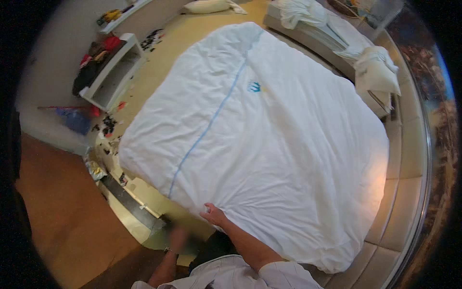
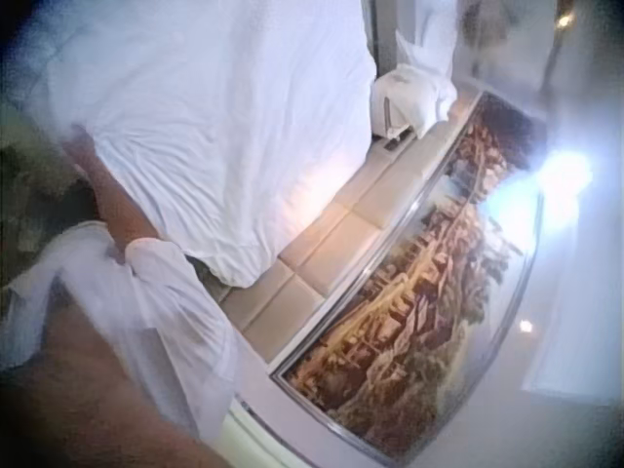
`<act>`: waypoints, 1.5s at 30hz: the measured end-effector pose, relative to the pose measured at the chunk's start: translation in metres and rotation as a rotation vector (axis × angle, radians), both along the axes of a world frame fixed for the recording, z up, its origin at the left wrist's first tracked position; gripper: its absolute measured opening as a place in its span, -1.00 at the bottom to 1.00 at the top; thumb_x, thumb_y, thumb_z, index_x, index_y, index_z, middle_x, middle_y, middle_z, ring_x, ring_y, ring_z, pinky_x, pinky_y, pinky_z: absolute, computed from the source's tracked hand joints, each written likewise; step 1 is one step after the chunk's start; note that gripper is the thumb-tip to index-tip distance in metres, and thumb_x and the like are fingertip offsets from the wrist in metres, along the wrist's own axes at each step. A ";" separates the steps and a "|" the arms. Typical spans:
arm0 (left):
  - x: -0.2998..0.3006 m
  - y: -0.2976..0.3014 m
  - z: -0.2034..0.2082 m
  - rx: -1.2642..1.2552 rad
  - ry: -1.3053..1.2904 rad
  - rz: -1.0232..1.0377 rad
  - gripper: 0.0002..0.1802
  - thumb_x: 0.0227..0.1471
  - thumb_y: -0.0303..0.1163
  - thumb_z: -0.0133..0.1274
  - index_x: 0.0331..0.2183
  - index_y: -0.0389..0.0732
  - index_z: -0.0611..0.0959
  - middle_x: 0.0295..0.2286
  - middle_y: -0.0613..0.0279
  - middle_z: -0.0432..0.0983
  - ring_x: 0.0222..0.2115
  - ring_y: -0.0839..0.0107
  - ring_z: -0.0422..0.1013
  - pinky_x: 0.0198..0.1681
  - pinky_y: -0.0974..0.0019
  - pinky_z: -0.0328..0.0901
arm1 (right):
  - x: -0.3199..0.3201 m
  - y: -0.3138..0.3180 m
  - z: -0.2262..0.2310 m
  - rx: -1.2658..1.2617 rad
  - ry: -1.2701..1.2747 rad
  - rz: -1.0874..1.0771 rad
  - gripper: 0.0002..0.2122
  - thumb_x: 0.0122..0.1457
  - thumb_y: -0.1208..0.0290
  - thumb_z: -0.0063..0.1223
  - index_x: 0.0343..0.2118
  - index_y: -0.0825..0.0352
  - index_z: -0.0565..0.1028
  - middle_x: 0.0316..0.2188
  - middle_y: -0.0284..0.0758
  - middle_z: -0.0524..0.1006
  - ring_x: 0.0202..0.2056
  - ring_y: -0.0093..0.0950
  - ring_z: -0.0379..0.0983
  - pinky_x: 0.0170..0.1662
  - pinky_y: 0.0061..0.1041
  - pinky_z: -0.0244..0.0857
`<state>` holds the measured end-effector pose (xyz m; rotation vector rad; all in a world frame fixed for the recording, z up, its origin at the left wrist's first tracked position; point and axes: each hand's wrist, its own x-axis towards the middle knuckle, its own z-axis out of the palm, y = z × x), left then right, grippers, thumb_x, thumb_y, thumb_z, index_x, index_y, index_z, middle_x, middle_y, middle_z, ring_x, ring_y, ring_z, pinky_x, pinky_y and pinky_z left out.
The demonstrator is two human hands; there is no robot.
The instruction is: The person spreads a white duvet over a bed, repeatedly lifting, shaking, and smoothing the fabric to cover the mattress. The person adjusts the duvet from multiple sides, tucking and aligning it against the headboard and along the edges.
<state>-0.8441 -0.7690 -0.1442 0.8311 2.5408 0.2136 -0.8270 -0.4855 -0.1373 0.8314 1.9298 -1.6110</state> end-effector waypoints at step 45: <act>-0.587 -0.031 0.138 0.593 -0.614 -0.273 -0.36 -0.03 -0.43 0.09 0.04 -0.40 0.22 -0.14 -0.26 0.30 -0.12 -0.24 0.28 -0.07 0.01 0.26 | -0.565 -0.180 0.101 0.249 0.243 -0.633 -0.55 0.05 0.31 0.19 -0.05 0.43 0.36 -0.27 -0.13 0.55 -0.22 -0.27 0.49 -0.13 -0.34 0.35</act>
